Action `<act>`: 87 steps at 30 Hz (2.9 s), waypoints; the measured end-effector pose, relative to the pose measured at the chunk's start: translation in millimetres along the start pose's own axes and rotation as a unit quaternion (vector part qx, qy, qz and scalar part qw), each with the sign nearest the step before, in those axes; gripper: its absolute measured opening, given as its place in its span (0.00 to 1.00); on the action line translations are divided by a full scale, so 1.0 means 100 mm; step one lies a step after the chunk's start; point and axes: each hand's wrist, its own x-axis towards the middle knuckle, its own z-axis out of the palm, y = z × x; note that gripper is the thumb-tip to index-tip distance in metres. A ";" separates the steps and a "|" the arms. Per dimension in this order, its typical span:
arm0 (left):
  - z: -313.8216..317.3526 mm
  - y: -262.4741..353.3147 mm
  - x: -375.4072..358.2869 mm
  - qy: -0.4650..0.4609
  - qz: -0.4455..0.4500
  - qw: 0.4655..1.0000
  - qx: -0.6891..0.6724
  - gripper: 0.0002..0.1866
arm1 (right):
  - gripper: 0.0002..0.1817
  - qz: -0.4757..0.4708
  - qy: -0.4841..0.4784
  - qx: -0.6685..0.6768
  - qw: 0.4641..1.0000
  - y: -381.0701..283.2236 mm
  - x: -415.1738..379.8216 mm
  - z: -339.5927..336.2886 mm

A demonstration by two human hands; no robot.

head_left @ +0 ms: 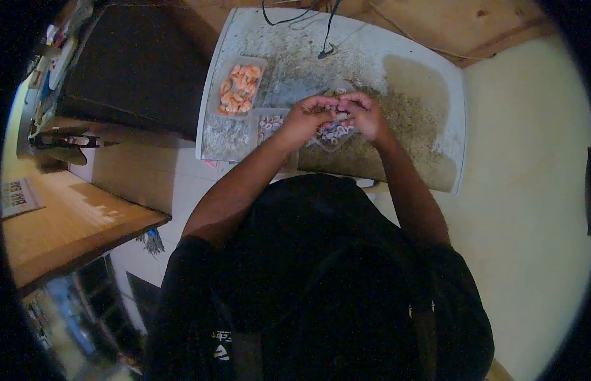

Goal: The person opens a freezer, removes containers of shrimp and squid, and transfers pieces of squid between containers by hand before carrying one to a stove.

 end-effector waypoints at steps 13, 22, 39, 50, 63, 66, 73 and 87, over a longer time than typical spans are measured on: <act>-0.36 0.07 -0.10 -0.068 -0.161 0.925 -0.336 0.15 | 0.11 0.018 0.018 -0.026 0.999 0.01 0.00 -0.10; -1.00 0.15 -0.64 0.055 -0.081 0.993 0.068 0.12 | 0.14 -0.004 -0.056 -0.101 0.993 0.03 0.01 -0.27; -1.25 0.24 -0.91 0.048 -0.150 0.972 -0.174 0.16 | 0.13 -0.007 -0.066 -0.192 0.979 0.06 -0.02 0.16; -1.13 0.51 -0.87 -0.028 -0.136 0.966 -0.218 0.25 | 0.12 -0.232 -0.190 -0.355 0.885 0.20 0.10 1.40; -1.14 0.51 -0.97 0.019 -0.158 0.985 -0.066 0.22 | 0.11 -0.043 -0.300 -0.157 0.940 0.15 -0.05 0.98; -1.15 0.39 -0.91 0.035 -0.094 0.992 -0.070 0.20 | 0.12 -0.022 -0.306 -0.174 0.936 0.13 -0.08 0.92; -1.01 0.35 -0.93 0.029 -0.082 0.951 0.297 0.17 | 0.10 0.088 -0.207 -0.049 0.973 0.12 -0.32 0.73; -1.01 0.33 -1.25 0.128 -0.067 0.978 0.153 0.14 | 0.22 0.182 -0.242 0.096 0.948 -0.36 -0.13 1.18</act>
